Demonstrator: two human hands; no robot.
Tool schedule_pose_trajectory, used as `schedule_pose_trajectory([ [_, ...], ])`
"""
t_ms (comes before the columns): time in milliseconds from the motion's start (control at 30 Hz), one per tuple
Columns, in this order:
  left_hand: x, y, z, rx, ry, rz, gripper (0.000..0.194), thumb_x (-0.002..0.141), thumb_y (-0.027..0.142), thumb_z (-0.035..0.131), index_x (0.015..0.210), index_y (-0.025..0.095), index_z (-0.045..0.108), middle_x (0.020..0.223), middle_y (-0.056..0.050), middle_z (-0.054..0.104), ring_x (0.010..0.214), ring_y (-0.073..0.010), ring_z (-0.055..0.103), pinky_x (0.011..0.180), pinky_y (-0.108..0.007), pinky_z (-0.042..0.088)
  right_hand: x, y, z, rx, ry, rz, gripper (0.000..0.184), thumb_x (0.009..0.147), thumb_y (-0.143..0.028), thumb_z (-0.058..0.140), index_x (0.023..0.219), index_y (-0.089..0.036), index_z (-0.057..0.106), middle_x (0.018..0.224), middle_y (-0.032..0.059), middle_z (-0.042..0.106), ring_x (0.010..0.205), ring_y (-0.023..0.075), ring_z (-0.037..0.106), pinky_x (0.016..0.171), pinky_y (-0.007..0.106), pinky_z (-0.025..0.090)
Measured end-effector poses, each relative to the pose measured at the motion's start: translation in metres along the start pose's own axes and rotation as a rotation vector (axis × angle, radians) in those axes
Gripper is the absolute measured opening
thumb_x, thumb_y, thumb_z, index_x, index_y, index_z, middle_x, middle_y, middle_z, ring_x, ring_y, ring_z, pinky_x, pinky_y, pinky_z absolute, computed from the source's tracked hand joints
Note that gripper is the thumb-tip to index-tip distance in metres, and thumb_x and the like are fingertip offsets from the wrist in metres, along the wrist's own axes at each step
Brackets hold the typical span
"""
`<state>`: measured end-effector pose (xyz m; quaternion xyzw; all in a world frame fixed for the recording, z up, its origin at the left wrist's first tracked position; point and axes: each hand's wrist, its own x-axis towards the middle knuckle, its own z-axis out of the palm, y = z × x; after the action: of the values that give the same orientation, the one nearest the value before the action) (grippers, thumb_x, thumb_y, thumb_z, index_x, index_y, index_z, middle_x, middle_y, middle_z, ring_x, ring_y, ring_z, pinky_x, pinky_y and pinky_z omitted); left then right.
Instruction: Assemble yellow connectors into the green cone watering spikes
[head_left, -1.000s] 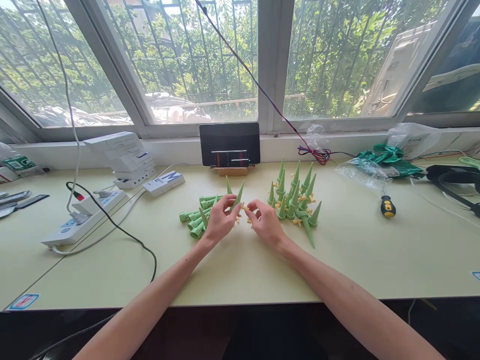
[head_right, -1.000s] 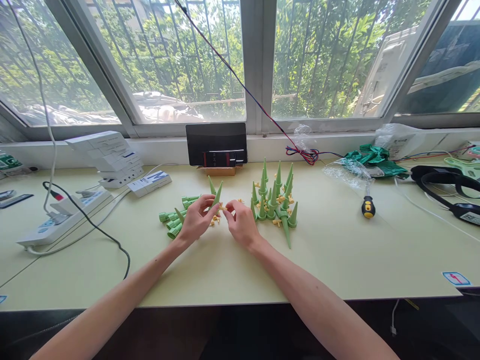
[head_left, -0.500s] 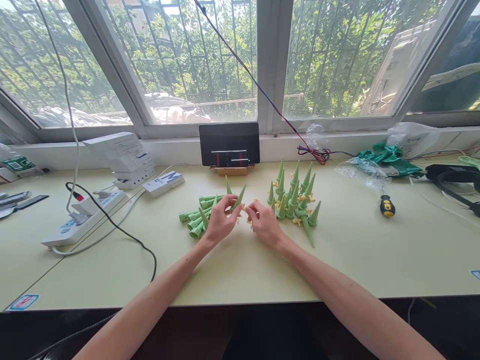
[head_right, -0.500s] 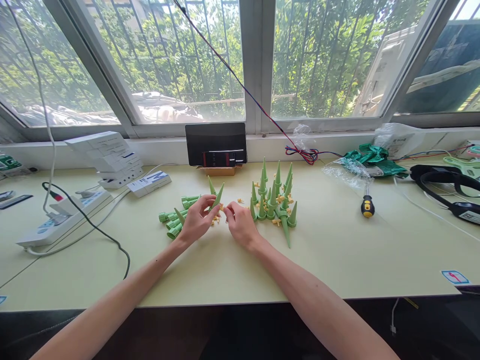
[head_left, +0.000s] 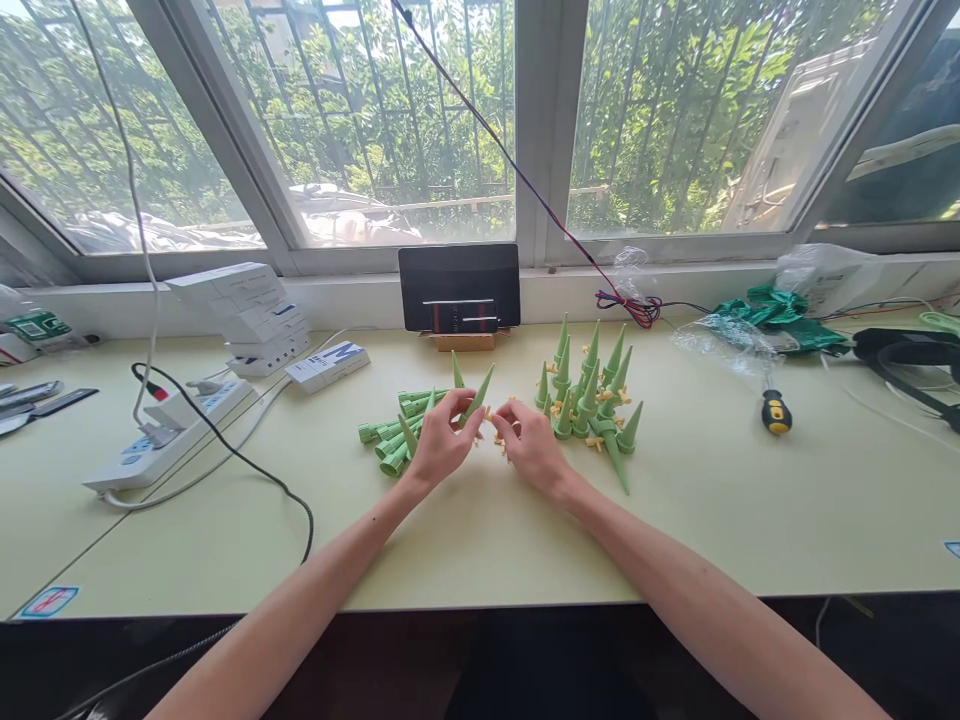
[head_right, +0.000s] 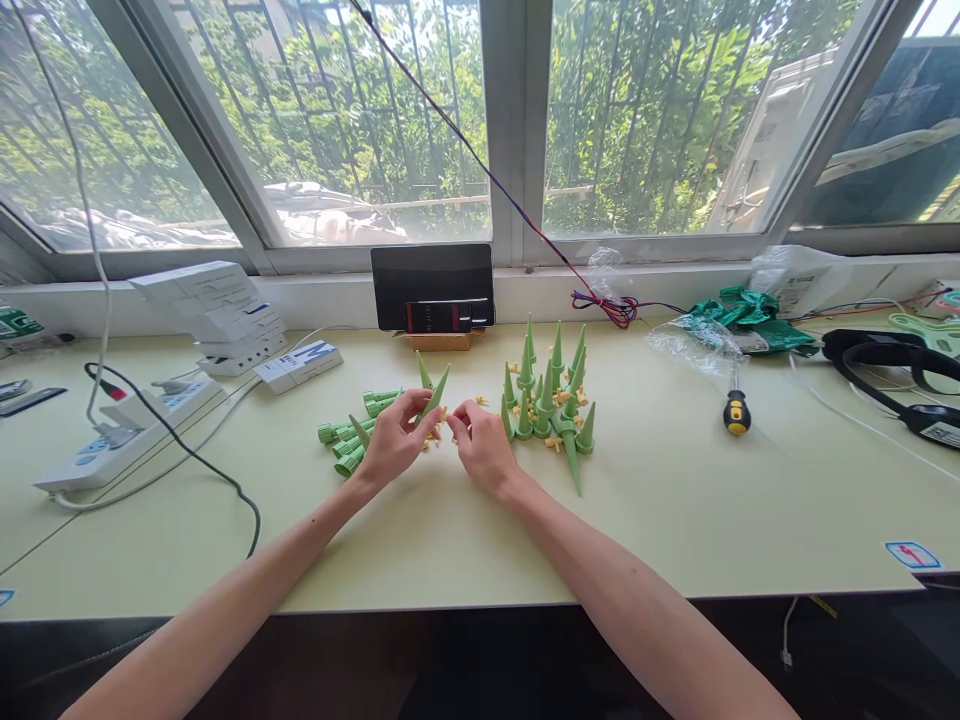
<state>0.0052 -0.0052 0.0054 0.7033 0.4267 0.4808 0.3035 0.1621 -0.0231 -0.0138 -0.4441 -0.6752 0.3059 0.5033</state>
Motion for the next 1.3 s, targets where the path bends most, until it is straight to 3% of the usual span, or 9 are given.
schedule_pose_trajectory([
  [333, 0.0000, 0.0034, 0.0005, -0.031, -0.016, -0.011, 0.028, 0.087, 0.041, 0.063, 0.102, 0.019, 0.056, 0.090, -0.005, 0.066, 0.078, -0.0189, 0.069, 0.051, -0.025, 0.057, 0.0005, -0.0032, -0.0004, 0.041, 0.010, 0.007, 0.024, 0.094, -0.041, 0.050, 0.080, -0.021, 0.051, 0.072, 0.0007, 0.059, 0.051, 0.0127, 0.052, 0.047, 0.025, 0.040],
  [667, -0.0006, 0.0023, 0.0005, -0.054, -0.024, -0.004, 0.027, 0.086, 0.041, 0.063, 0.099, 0.018, 0.056, 0.093, -0.006, 0.064, 0.078, -0.0192, 0.069, 0.049, -0.026, 0.057, 0.0001, -0.0031, -0.0009, 0.039, 0.006, 0.045, 0.032, 0.096, -0.045, 0.045, 0.075, -0.021, 0.049, 0.061, -0.0022, 0.053, 0.046, 0.0119, 0.049, 0.048, 0.025, 0.039],
  [967, -0.0010, 0.0005, 0.0007, -0.053, -0.025, 0.018, 0.024, 0.087, 0.037, 0.063, 0.100, 0.019, 0.055, 0.092, -0.004, 0.062, 0.076, -0.0176, 0.068, 0.048, -0.024, 0.057, 0.0007, -0.0016, 0.0001, -0.020, 0.031, 0.055, 0.042, 0.099, -0.045, 0.039, 0.063, -0.023, 0.037, 0.052, -0.0029, 0.046, 0.044, 0.0126, 0.044, 0.047, 0.026, 0.034],
  [1167, -0.0011, 0.0012, 0.0010, -0.044, -0.024, 0.026, 0.024, 0.087, 0.037, 0.064, 0.100, 0.019, 0.055, 0.091, -0.003, 0.061, 0.075, -0.0169, 0.068, 0.048, -0.024, 0.058, 0.0009, -0.0009, 0.0010, -0.025, 0.032, 0.054, 0.045, 0.099, -0.049, 0.036, 0.064, -0.022, 0.040, 0.058, -0.0001, 0.053, 0.046, 0.0122, 0.043, 0.049, 0.026, 0.034],
  [1300, -0.0012, 0.0011, 0.0012, -0.051, -0.026, 0.022, 0.025, 0.087, 0.037, 0.064, 0.100, 0.019, 0.054, 0.092, -0.004, 0.062, 0.075, -0.0170, 0.068, 0.048, -0.024, 0.057, 0.0007, -0.0024, 0.0013, -0.052, 0.042, 0.042, 0.043, 0.098, -0.047, 0.039, 0.063, -0.022, 0.041, 0.054, -0.0021, 0.048, 0.048, 0.0125, 0.041, 0.051, 0.027, 0.032],
])
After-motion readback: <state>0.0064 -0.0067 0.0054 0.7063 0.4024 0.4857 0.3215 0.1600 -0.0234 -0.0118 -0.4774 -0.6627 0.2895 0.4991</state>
